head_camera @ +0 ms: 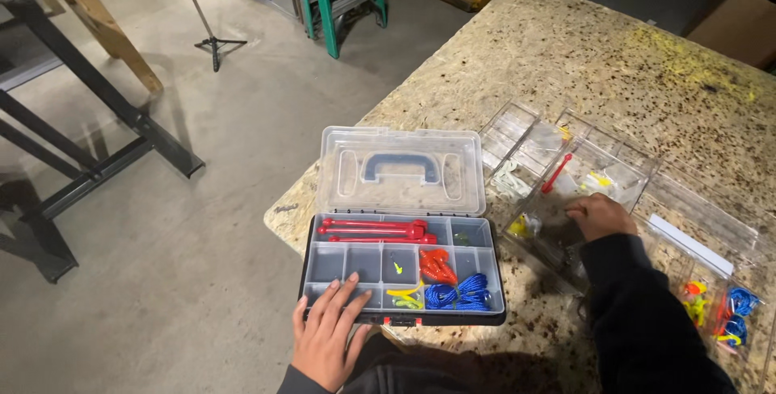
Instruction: The person transfers small fishing lures and accessories from several clear plastic trays into a compartmentalized tackle box on a workbench. They handle items one at a time, placing them into specific compartments, and close the tackle box at the end.
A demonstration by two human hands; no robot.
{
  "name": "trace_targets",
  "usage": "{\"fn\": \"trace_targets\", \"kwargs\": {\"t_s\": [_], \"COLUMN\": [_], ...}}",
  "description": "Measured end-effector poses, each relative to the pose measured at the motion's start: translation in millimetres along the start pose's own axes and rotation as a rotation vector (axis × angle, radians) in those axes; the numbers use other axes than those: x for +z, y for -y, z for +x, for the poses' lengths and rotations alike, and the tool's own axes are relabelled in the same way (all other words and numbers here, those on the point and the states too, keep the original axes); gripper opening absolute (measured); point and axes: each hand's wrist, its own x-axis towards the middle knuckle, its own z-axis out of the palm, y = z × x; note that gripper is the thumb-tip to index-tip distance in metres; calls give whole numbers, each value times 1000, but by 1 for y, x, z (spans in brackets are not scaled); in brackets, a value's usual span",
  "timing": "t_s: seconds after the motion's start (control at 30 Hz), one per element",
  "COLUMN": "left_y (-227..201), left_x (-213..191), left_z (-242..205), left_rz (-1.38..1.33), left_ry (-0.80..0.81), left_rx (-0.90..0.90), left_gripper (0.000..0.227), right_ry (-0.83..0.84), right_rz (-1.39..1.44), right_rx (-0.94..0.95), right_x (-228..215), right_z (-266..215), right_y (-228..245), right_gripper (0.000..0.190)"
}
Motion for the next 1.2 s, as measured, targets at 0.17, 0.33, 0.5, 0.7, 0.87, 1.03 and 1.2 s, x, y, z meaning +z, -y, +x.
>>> {"fn": "trace_targets", "kwargs": {"t_s": [0.17, 0.33, 0.5, 0.7, 0.87, 1.03, 1.2], "left_y": [-1, -7, -8, -7, -6, -1, -4], "left_x": [2, 5, 2, -2, -8, -22, -16], "left_z": [5, 6, 17, 14, 2, 14, 5], "left_rz": [4, 12, -10, -74, -56, -46, -20], "left_ry": [10, 36, 27, 91, 114, 96, 63], "left_rx": [-7, -16, 10, 37, 68, 47, 51], "left_gripper": [48, 49, 47, 49, 60, 56, 59], "right_ry": [-92, -440, -554, -190, -171, -376, -269], "right_rz": [142, 110, -230, -190, -130, -7, -85], "right_rx": [38, -54, -58, 134, 197, 82, 189], "right_x": [-15, 66, 70, 49, 58, 48, 69], "right_z": [-55, -65, -60, -74, -80, -72, -67], "right_y": [34, -17, -28, -2, -12, 15, -1], "right_gripper": [20, 14, 23, 43, 27, 14, 23]}}
